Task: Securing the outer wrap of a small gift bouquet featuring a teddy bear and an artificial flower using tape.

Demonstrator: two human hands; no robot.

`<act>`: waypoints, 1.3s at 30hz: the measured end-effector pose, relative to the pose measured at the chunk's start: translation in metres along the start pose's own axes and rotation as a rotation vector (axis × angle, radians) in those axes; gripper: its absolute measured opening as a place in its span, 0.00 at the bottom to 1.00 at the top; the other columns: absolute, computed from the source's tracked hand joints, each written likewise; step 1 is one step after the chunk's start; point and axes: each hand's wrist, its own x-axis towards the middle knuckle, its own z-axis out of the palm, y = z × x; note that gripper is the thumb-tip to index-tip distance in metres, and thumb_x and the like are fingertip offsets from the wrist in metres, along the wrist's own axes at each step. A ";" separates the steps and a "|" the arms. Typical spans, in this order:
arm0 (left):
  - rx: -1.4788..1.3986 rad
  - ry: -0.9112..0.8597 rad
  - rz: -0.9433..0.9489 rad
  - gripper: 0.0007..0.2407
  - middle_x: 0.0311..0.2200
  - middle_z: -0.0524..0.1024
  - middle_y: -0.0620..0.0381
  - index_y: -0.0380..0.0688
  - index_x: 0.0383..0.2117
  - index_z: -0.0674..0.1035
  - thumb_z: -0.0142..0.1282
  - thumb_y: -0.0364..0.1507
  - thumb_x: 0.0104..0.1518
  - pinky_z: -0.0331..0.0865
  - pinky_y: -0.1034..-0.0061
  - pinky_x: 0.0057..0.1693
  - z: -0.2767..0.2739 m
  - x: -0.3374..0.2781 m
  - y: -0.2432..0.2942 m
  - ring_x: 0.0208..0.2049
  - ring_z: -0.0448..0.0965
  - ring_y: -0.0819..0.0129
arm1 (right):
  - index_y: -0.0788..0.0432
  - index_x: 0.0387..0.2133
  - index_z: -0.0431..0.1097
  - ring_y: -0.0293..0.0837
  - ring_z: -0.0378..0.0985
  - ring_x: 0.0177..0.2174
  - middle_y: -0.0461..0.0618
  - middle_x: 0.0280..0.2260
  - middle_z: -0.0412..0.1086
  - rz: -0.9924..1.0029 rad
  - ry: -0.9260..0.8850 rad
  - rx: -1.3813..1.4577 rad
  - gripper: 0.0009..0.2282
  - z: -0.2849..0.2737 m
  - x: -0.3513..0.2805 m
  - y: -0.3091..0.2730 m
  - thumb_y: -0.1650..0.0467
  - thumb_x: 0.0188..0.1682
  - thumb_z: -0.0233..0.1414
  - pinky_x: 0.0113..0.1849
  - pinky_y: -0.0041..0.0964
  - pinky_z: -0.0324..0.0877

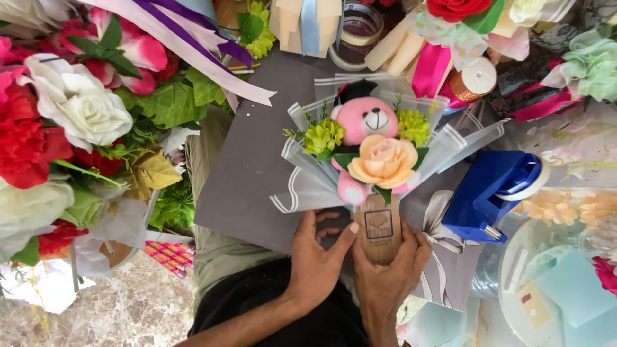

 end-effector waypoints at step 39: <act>-0.150 -0.373 0.293 0.18 0.43 0.83 0.55 0.43 0.45 0.79 0.70 0.32 0.49 0.78 0.69 0.54 -0.029 -0.004 -0.016 0.46 0.82 0.69 | 0.71 0.59 0.58 0.46 0.69 0.57 0.62 0.57 0.67 0.147 -0.193 0.520 0.40 -0.013 -0.096 0.032 0.73 0.30 0.68 0.56 0.40 0.68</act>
